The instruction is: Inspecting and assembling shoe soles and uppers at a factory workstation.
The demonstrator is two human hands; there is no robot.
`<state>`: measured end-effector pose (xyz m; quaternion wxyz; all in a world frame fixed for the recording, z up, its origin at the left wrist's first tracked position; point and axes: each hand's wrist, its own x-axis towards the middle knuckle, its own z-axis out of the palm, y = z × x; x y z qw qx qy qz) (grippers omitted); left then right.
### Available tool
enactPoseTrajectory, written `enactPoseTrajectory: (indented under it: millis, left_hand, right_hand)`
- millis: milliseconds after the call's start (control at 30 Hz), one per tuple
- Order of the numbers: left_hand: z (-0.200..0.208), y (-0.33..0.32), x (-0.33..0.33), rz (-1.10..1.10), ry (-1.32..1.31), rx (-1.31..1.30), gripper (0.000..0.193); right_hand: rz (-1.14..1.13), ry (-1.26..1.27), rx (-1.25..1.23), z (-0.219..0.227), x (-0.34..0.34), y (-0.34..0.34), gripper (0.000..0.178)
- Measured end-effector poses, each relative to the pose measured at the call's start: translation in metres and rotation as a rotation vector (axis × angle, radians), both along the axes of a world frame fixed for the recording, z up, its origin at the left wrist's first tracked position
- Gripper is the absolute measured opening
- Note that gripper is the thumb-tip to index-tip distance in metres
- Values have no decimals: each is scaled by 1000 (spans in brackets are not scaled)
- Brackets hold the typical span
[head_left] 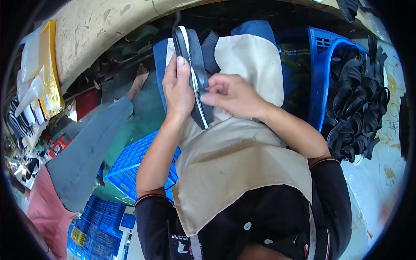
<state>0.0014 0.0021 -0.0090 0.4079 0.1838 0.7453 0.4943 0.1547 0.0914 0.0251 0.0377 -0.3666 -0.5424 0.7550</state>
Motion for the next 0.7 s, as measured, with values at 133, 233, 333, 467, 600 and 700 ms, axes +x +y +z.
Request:
enactPoseTrajectory:
  millis: [133, 233, 333, 467, 600, 700]
  left_hand:
    - [1, 3, 1, 2, 46, -18, 48]
    - [7, 6, -4, 44, -61, -15, 46]
    - [19, -9, -35, 25, -306, 105, 46]
    - [36, 10, -56, -83, -605, 363, 44]
    - [37, 25, -15, -149, -808, 491, 42]
    - [41, 24, 0, -55, -565, 425, 40]
  right_hand:
    - [178, 34, 27, -2, -9, -5, 19]
    - [236, 80, 284, -1, -19, -7, 22]
    - [319, 133, 461, 32, -23, 4, 19]
    - [-1, 479, 942, 78, -7, 48, 6]
    - [-391, 291, 877, 80, -4, 89, 19]
    - [-170, 253, 1054, 59, -15, 80, 28]
